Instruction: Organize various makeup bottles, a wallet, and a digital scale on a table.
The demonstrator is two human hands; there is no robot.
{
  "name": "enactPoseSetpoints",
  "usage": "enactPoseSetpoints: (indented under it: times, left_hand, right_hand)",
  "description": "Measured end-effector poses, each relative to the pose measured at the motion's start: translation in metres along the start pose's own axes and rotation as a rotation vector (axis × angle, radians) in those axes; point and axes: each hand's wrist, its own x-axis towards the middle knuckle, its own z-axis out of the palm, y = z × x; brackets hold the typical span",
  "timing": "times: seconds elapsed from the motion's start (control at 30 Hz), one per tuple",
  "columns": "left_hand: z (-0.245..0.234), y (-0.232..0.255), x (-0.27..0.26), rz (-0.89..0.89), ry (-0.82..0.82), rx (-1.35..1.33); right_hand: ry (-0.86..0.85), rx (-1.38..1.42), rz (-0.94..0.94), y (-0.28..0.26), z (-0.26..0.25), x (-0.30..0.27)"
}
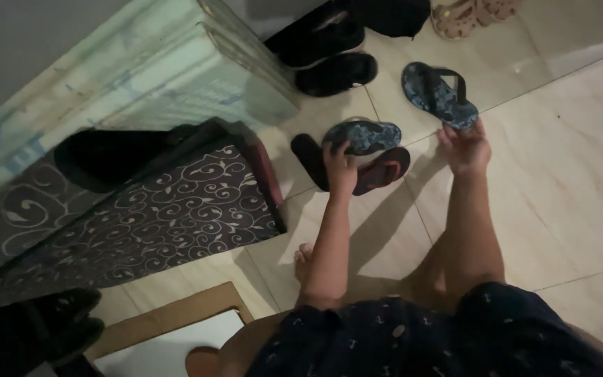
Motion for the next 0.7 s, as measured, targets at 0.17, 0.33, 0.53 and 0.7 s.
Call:
enactPoseSetpoints:
  times: [0.17, 0.33, 0.53, 0.7]
  left_hand:
    - [-0.029, 0.046, 0.009, 0.030, -0.022, -0.011]
    - [-0.010, 0.045, 0.024, 0.043, -0.108, 0.047]
    - [0.043, 0.019, 0.053, 0.128, -0.277, -0.120]
    - [0.042, -0.046, 0.054, -0.208, 0.090, -0.481]
  right_hand:
    - [-0.094, 0.109, 0.001, 0.037, -0.081, 0.064]
    - [-0.121, -0.090, -0.047, 0.029, -0.045, 0.034]
    - [-0.046, -0.068, 0.021, 0.000, 0.006, -0.011]
    - [-0.285, -0.434, 0.189, -0.015, 0.024, -0.016]
